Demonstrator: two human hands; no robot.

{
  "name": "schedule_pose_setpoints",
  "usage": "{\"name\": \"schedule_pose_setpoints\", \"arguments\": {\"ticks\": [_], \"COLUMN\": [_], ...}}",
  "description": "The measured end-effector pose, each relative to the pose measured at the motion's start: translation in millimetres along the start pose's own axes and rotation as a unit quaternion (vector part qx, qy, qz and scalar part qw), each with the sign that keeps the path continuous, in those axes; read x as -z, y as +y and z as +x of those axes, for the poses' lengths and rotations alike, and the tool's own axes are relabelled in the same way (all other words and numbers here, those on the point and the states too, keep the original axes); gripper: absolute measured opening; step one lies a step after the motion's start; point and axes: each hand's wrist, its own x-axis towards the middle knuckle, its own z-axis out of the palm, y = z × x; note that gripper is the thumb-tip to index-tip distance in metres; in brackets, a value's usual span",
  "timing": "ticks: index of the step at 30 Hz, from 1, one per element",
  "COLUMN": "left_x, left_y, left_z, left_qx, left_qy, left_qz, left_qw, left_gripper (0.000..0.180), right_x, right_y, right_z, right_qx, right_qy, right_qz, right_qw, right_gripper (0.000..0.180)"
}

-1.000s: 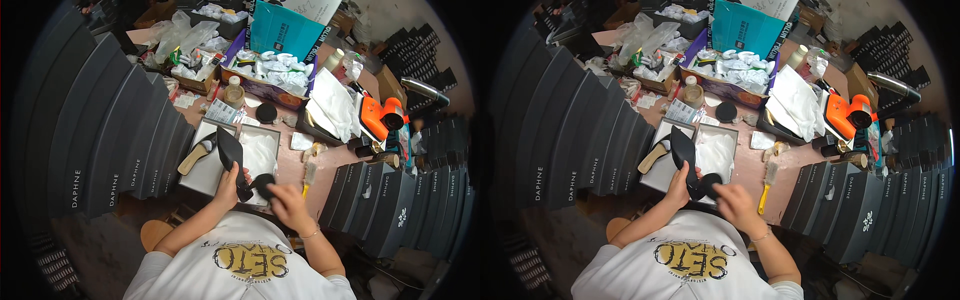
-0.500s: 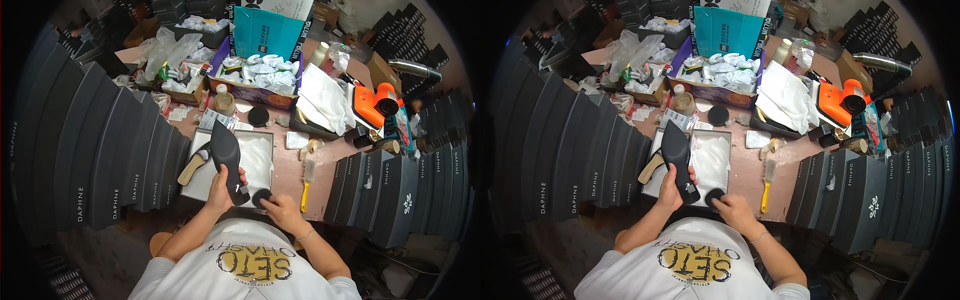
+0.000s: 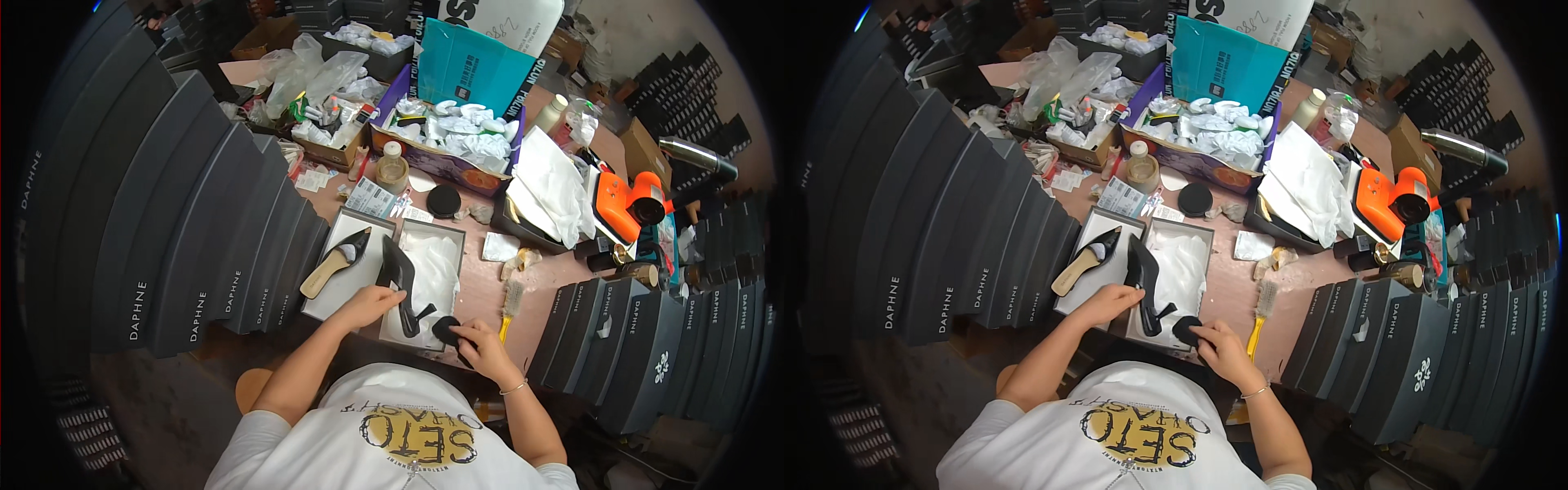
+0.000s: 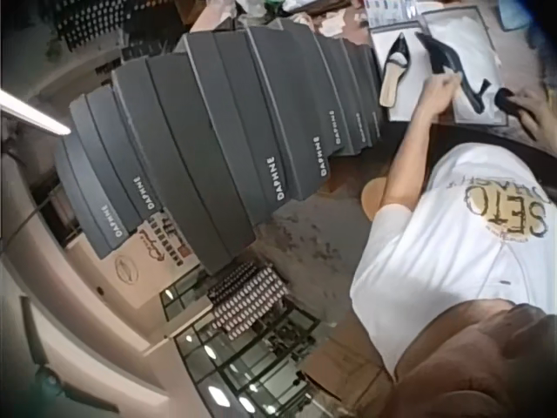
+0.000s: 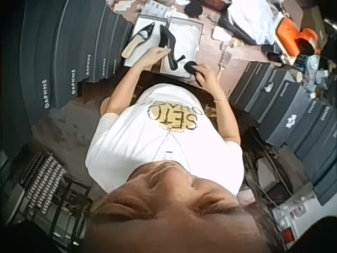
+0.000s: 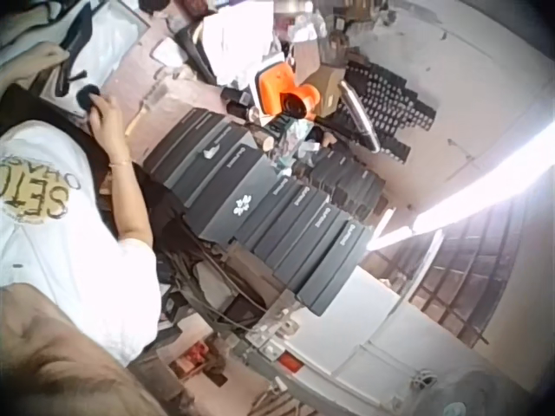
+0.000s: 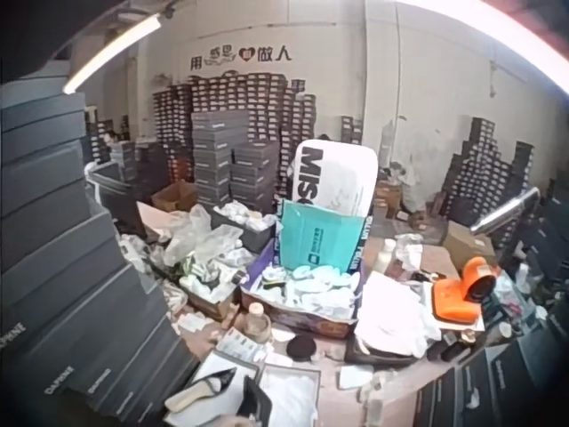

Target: Packaging women's high-heeled shoes into branded boxes, including wrapping them in protective paper and bags.

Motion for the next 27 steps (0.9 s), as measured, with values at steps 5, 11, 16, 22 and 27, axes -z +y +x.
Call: {"name": "schedule_pose_setpoints", "arguments": {"ticks": [5,11,16,22,27], "left_x": [50,61,47,-23,-44], "left_y": [-78,-107,-61,16,16], "left_z": [-8,17,-29,-69,-79], "left_qx": [0.002,0.062,-0.030,-0.047,-0.067], "left_qy": [0.278,0.256,0.069,-0.127,-0.119], "left_qz": [0.371,0.414,-0.287,-0.536,-0.457], "left_qw": [0.886,0.871,0.955,0.833,0.879], "left_gripper": [0.054,0.060,0.068,0.055,0.037], "right_x": [-9,-23,-17,-38,-35], "right_y": [-9,-24,-11,-60,-19], "right_z": [18,26,35,74,126], "right_qx": [-0.009,0.000,-0.071,0.206,0.083], "right_qy": [0.057,0.051,0.153,0.123,0.217], "right_qz": [0.013,0.037,0.103,-0.088,-0.042], "right_qw": [0.998,0.998,0.980,0.967,0.972], "right_gripper": [0.030,0.034,0.035,0.024,0.009]}}
